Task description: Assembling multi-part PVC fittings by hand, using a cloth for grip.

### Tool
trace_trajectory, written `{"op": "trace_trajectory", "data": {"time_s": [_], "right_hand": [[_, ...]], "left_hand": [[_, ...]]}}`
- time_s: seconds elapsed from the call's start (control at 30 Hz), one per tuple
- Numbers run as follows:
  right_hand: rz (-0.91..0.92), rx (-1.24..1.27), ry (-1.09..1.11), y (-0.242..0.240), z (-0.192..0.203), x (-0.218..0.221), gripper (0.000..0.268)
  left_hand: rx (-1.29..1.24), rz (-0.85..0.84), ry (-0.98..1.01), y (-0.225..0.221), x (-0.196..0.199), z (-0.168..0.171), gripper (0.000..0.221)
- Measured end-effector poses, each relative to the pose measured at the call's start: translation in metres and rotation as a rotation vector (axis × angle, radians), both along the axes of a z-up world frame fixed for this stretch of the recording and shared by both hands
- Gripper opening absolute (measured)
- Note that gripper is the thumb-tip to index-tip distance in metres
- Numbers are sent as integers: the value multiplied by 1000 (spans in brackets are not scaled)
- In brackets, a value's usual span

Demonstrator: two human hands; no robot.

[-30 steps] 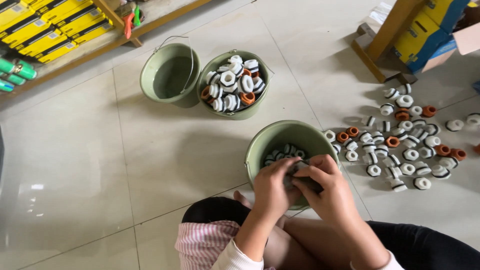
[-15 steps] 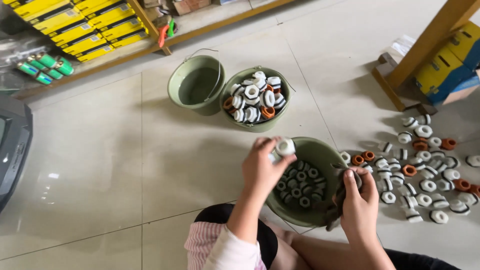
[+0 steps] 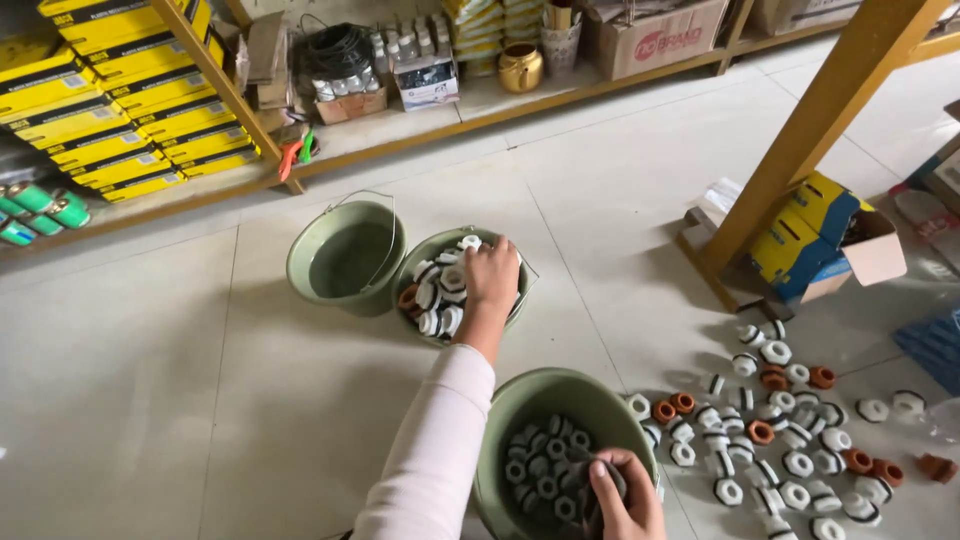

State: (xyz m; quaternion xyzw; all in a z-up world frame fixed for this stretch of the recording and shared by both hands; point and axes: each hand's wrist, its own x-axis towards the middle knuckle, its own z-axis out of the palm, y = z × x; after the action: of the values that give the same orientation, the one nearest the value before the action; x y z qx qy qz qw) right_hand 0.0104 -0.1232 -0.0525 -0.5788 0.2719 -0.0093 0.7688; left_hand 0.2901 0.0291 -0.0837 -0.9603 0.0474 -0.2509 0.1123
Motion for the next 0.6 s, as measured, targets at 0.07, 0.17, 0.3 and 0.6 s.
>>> {"op": "trace_trajectory", "data": {"time_s": [0.07, 0.17, 0.3, 0.6], "right_hand": [[-32, -94, -63, 3, 1, -2, 10], [-18, -85, -122, 3, -12, -2, 9], [51, -16, -51, -9, -21, 2, 7], [-27, 27, -112, -12, 2, 0, 6]], "left_hand": [[137, 132, 209, -2, 12, -18, 18], [175, 231, 392, -9, 9, -7, 23], [115, 149, 286, -7, -14, 9, 39], [-2009, -99, 453, -24, -163, 48, 59]]}}
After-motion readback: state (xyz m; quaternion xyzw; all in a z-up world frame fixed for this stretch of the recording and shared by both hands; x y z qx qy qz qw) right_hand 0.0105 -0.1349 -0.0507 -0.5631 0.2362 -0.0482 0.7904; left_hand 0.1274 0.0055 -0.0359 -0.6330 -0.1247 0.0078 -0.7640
